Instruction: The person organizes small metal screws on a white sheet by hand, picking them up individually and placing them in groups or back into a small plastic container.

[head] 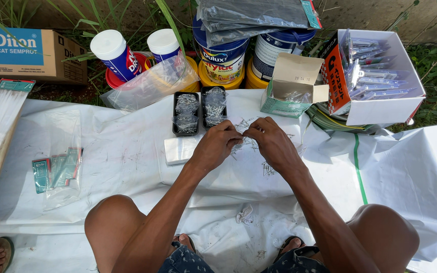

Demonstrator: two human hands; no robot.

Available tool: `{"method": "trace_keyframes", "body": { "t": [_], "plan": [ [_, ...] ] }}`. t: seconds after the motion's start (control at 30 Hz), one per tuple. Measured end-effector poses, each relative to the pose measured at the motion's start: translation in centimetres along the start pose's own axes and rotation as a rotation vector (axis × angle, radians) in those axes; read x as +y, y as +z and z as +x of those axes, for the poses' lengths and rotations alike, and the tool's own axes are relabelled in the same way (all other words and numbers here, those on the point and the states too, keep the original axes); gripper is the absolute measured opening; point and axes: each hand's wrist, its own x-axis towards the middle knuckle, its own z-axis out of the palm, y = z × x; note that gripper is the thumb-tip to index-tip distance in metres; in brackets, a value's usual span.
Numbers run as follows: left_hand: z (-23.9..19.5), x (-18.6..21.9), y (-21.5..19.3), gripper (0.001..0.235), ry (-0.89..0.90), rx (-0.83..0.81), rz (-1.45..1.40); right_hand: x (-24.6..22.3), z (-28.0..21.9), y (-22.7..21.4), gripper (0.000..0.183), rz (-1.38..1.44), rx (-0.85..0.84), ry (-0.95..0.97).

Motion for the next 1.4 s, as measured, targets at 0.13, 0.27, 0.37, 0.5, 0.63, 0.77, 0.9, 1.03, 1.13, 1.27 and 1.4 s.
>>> {"method": "trace_keyframes", "body": {
  "t": [0.13, 0.27, 0.37, 0.5, 0.63, 0.77, 0.9, 1.03, 1.13, 1.27, 1.4],
  "plan": [
    [-0.1, -0.1, 0.2, 0.010, 0.011, 0.016, -0.003, 0.6, 0.0, 0.1, 0.017, 0.153, 0.085, 0.083],
    [-0.2, -0.2, 0.5, 0.009, 0.036, 0.102, -0.081, 2.8, -0.4, -0.1, 0.021, 0.287, 0.232, 0.262],
    [-0.6, -3.0, 2.0, 0.008, 0.006, 0.125, -0.106, 3.7, -1.0, -1.0, 0.018, 0.339, 0.304, 0.363],
    [-1.5, -4.4, 2.7, 0.006, -0.097, 0.091, -0.065, 4.5, -2.0, -1.0, 0.016, 0.358, 0.273, 0.453],
    [-1.6, -3.0, 2.4, 0.005, -0.095, 0.106, -0.077, 4.0, -2.6, -0.9, 0.017, 0.365, 0.239, 0.466],
    [-1.7, -3.2, 2.2, 0.004, -0.137, 0.142, -0.092, 4.1, -2.7, -0.9, 0.017, 0.393, 0.208, 0.468],
    [-2.1, -2.4, 1.6, 0.005, -0.127, 0.155, -0.071, 4.9, -3.4, 0.3, 0.015, 0.389, 0.147, 0.504],
    [-2.4, -3.1, 1.7, 0.005, -0.102, 0.119, -0.026, 6.2, -4.2, 1.9, 0.014, 0.379, 0.066, 0.552],
    [-2.7, -3.1, 1.7, 0.005, -0.100, 0.098, -0.024, 6.2, -5.1, 2.2, 0.012, 0.357, -0.023, 0.554],
    [-3.1, -2.3, 1.2, 0.005, -0.111, 0.080, 0.044, 6.5, -6.4, 2.9, 0.015, 0.364, -0.142, 0.561],
    [-2.9, -2.3, 1.5, 0.005, -0.109, 0.085, 0.058, 8.0, -6.8, 2.9, 0.019, 0.327, -0.202, 0.559]
  ]
}}
